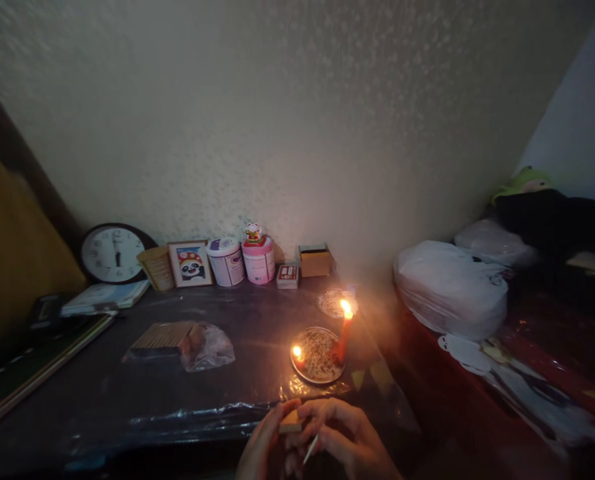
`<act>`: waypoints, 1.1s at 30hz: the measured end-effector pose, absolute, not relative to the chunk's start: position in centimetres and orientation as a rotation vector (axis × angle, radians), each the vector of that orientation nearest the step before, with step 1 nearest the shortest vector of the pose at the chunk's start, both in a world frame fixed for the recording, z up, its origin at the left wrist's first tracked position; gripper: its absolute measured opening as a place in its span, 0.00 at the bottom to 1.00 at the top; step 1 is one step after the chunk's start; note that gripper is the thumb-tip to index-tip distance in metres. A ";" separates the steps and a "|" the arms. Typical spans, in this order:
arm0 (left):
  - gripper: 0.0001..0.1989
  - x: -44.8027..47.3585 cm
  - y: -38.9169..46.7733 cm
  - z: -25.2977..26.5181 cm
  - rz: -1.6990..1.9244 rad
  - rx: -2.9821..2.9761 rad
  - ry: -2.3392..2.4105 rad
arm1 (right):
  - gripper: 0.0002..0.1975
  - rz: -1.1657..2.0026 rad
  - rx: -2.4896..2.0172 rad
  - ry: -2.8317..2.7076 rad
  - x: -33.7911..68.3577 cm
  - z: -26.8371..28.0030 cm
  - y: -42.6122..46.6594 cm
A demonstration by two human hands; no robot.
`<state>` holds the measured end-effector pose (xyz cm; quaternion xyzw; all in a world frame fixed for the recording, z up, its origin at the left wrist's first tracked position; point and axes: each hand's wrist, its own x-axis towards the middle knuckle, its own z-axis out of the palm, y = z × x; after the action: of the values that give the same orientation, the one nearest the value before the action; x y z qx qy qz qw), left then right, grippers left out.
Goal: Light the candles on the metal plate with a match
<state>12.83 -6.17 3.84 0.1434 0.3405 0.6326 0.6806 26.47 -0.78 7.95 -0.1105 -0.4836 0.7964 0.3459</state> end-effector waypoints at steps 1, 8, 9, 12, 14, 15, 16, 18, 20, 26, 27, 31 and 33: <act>0.22 12.8 -6.1 3.6 1.455 0.381 0.741 | 0.04 2.063 -0.271 -1.218 26.5 7.9 -0.7; 0.22 12.8 -5.7 2.2 1.482 0.542 0.761 | 0.08 2.121 -0.344 -1.174 27.0 8.9 -0.4; 0.22 12.8 -5.7 2.2 1.484 0.533 0.760 | 0.08 2.117 -0.344 -1.166 27.0 9.0 -0.5; 0.23 12.8 -5.9 2.3 1.473 0.521 0.737 | 0.06 2.111 -0.345 -1.164 27.0 9.3 -0.5; 0.23 12.8 -6.0 2.5 1.450 0.534 0.732 | 0.04 2.106 -0.354 -1.169 27.0 9.2 -0.6; 0.23 12.8 -6.0 2.5 1.443 0.537 0.740 | 0.04 2.105 -0.360 -1.174 27.0 9.1 -0.5; 0.23 12.7 -6.0 2.6 1.443 0.533 0.752 | 0.05 2.109 -0.363 -1.183 27.0 9.0 -0.5; 0.24 12.7 -5.9 2.7 1.452 0.526 0.783 | 0.06 2.111 -0.376 -1.208 27.1 8.7 -0.4; 0.24 12.7 -5.8 3.0 1.445 0.542 0.788 | 0.05 2.102 -0.406 -1.236 27.2 8.5 -0.4; 0.27 12.9 -6.0 4.2 1.377 0.649 0.805 | 0.06 2.121 -0.396 -1.209 27.1 8.4 -0.4; 0.26 12.9 -6.0 4.4 1.382 0.668 0.814 | 0.06 2.134 -0.375 -1.199 27.1 8.5 -0.4; 0.22 13.0 -6.1 4.5 1.381 0.754 0.808 | 0.09 2.138 -0.342 -1.203 27.0 8.4 -0.3; 0.23 12.8 -6.0 4.0 1.392 0.763 0.845 | 0.10 2.081 -0.426 -1.237 27.2 8.1 0.0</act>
<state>12.83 -5.98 4.02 0.3323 0.3677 0.6058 0.6224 27.23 -0.02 8.12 -0.1634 -0.4742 0.7977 0.3349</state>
